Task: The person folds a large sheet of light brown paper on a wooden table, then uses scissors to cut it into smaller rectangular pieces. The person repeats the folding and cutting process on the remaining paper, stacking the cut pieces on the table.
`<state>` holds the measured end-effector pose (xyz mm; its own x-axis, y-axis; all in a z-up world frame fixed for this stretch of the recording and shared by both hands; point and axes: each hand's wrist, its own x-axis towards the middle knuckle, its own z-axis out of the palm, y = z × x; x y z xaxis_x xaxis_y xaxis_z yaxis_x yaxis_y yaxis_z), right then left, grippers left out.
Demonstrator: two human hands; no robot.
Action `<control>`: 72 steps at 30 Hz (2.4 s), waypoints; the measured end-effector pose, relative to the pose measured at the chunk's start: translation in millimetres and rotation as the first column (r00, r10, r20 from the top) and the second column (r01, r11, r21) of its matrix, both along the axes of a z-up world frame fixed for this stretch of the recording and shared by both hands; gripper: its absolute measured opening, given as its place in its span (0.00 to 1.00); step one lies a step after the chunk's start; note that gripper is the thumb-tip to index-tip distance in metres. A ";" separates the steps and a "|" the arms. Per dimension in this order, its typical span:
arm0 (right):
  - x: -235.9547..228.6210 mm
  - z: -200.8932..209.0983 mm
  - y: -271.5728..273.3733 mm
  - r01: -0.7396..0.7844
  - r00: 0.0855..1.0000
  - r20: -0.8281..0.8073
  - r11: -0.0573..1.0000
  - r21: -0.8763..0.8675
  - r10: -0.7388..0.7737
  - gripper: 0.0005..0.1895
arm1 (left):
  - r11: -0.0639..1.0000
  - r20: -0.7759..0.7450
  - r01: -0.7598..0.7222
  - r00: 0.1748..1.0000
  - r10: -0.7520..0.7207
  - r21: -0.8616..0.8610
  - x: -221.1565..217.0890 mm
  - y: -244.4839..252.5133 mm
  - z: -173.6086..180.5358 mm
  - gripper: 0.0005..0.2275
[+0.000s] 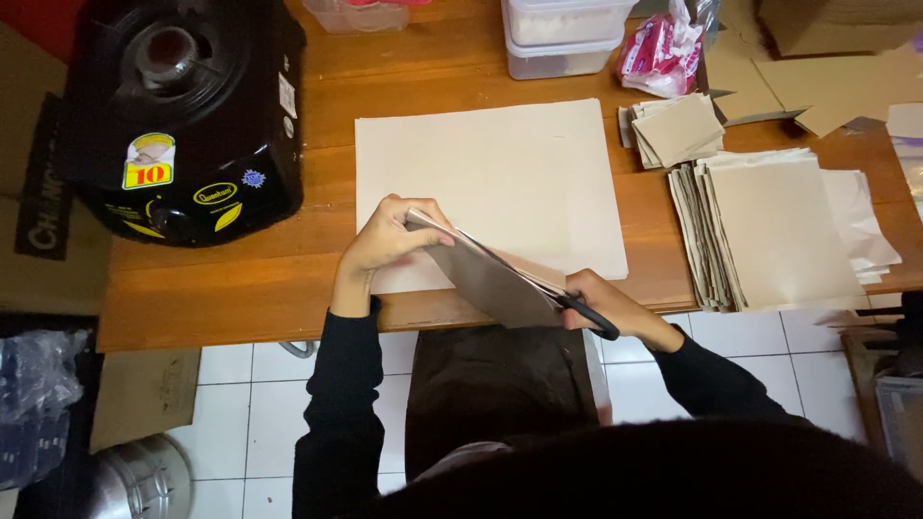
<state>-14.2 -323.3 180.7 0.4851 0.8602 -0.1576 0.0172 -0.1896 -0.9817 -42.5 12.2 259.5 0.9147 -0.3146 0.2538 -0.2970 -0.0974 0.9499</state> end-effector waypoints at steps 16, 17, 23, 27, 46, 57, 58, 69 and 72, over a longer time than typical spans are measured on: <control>-12.0 87.3 29.9 -0.026 1.000 0.009 1.000 0.007 0.026 0.31 | 0.999 -0.012 0.021 1.000 -0.022 -0.026 0.0 -5.7 -10.9 0.02; -11.5 88.5 31.9 -0.059 0.998 -0.017 0.996 0.059 0.060 0.44 | 0.999 -0.015 0.025 1.000 -0.025 -0.021 0.0 -6.6 -12.1 0.02; -13.5 109.7 38.5 -0.057 0.998 -0.029 0.995 0.078 0.059 0.35 | 1.000 -0.023 0.005 1.000 -0.006 -0.027 -0.2 -7.3 -4.7 0.02; -9.9 99.1 38.1 -0.048 0.999 -0.003 0.995 0.092 0.049 0.32 | 0.999 -0.047 -0.011 0.999 0.010 -0.031 1.8 -4.9 -5.9 0.03; 8.4 33.4 27.0 -0.026 0.998 0.050 0.998 0.056 0.023 0.31 | 0.999 -0.062 -0.032 0.998 0.031 -0.016 7.5 -2.4 -8.8 0.04; 0.2 89.5 44.4 -0.068 0.996 0.060 0.995 0.074 0.063 0.30 | 1.000 -0.078 -0.004 0.997 0.002 -0.021 6.1 -14.7 -7.1 0.04; 2.4 86.1 43.5 -0.073 0.996 0.058 0.994 0.085 0.069 0.30 | 1.000 -0.084 -0.007 0.996 0.005 -0.024 5.7 -14.6 -8.2 0.04; -4.8 88.6 38.9 -0.079 0.994 0.083 0.996 0.043 0.075 0.31 | 0.995 -0.127 0.062 0.989 -0.072 -0.083 4.9 -25.4 -10.9 0.02; -12.2 128.3 50.4 -0.102 0.993 0.065 0.994 0.030 0.100 0.31 | 0.995 -0.114 0.062 0.991 -0.071 -0.077 0.0 -34.0 8.8 0.03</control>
<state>-26.4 -273.0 308.9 0.4039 0.9094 -0.0995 0.0972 -0.1508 -0.9838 -42.6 -21.8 268.4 0.9170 -0.3602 0.1713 -0.1873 -0.0097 0.9823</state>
